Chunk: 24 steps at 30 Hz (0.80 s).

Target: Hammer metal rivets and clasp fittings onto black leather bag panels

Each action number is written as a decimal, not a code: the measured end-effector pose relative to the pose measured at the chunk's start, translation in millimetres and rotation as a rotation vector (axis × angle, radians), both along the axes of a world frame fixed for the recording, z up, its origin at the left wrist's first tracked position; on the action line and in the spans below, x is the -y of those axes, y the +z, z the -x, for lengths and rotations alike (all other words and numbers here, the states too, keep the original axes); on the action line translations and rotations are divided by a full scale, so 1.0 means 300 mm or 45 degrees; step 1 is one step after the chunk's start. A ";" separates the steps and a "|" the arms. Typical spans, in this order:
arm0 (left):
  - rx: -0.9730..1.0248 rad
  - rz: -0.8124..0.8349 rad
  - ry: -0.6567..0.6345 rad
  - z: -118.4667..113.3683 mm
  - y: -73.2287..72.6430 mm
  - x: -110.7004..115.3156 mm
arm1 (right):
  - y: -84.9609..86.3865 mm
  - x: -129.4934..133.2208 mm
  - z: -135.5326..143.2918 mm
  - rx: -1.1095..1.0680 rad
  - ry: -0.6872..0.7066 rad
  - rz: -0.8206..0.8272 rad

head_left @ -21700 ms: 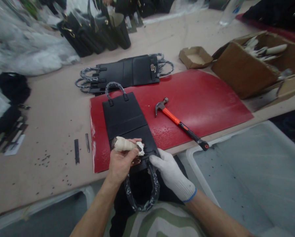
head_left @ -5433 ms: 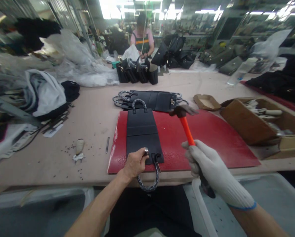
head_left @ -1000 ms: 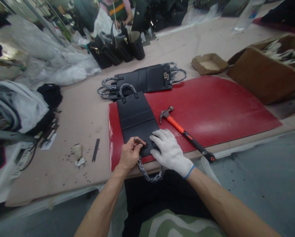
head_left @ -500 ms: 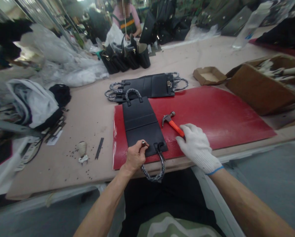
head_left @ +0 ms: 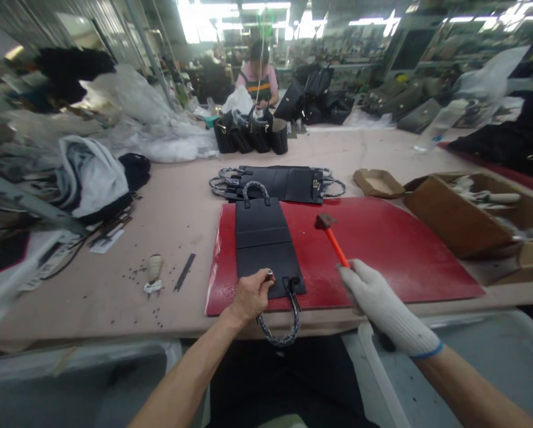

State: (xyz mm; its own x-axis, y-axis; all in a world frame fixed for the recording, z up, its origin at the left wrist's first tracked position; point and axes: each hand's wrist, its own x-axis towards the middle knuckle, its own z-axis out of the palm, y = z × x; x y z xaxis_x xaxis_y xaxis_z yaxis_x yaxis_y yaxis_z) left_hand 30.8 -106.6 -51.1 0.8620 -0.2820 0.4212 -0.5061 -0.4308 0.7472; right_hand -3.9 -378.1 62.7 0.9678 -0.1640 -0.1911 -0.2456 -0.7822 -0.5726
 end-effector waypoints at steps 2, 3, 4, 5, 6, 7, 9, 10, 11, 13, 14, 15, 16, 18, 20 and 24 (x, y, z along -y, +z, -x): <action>-0.001 -0.005 0.007 0.000 -0.004 0.001 | 0.090 -0.036 0.035 0.188 0.047 -0.427; -0.001 -0.007 0.012 -0.001 -0.005 0.001 | 0.123 -0.053 0.054 0.272 0.093 -0.523; 0.003 -0.004 0.015 -0.001 -0.007 0.002 | 0.143 -0.068 0.073 0.341 0.150 -0.516; 0.010 -0.002 0.017 -0.001 -0.009 0.002 | 0.151 -0.080 0.089 0.394 0.208 -0.431; 0.020 -0.003 0.016 -0.002 -0.012 0.002 | 0.146 -0.087 0.103 0.424 0.263 -0.298; 0.031 -0.006 0.016 -0.002 -0.014 0.002 | 0.135 -0.091 0.114 0.421 0.322 -0.143; 0.043 -0.017 0.017 -0.003 -0.021 0.002 | 0.114 -0.092 0.124 0.334 0.444 0.136; 0.043 -0.024 0.017 -0.003 -0.023 0.001 | 0.115 -0.091 0.125 0.287 0.490 0.225; 0.040 -0.029 0.015 -0.003 -0.026 0.000 | 0.127 -0.092 0.124 0.267 0.510 0.264; 0.036 -0.035 0.014 -0.003 -0.028 -0.002 | 0.177 -0.097 0.122 0.340 0.471 0.176; 0.037 -0.037 0.014 -0.003 -0.028 -0.003 | 0.204 -0.102 0.122 0.426 0.412 0.074; 0.042 -0.041 0.016 -0.003 -0.028 -0.003 | 0.224 -0.107 0.124 0.520 0.334 -0.039; 0.049 -0.043 0.020 -0.002 -0.028 -0.003 | 0.231 -0.112 0.127 0.592 0.272 -0.131; 0.059 -0.048 0.018 -0.002 -0.026 -0.003 | 0.204 -0.113 0.140 0.574 0.268 -0.126; 0.053 -0.057 0.010 -0.001 -0.025 -0.003 | 0.140 -0.099 0.155 0.365 0.391 0.122; 0.012 -0.079 0.012 0.001 -0.022 -0.002 | 0.047 -0.042 0.163 0.091 0.505 0.467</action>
State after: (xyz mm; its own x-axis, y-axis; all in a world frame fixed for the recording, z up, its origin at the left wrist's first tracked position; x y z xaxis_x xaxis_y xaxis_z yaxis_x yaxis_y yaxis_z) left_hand 30.6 -105.9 -57.7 0.8606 -0.2997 0.4117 -0.5090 -0.4807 0.7141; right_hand -52.8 -365.4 76.6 0.9774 0.1727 -0.1216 0.1383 -0.9585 -0.2495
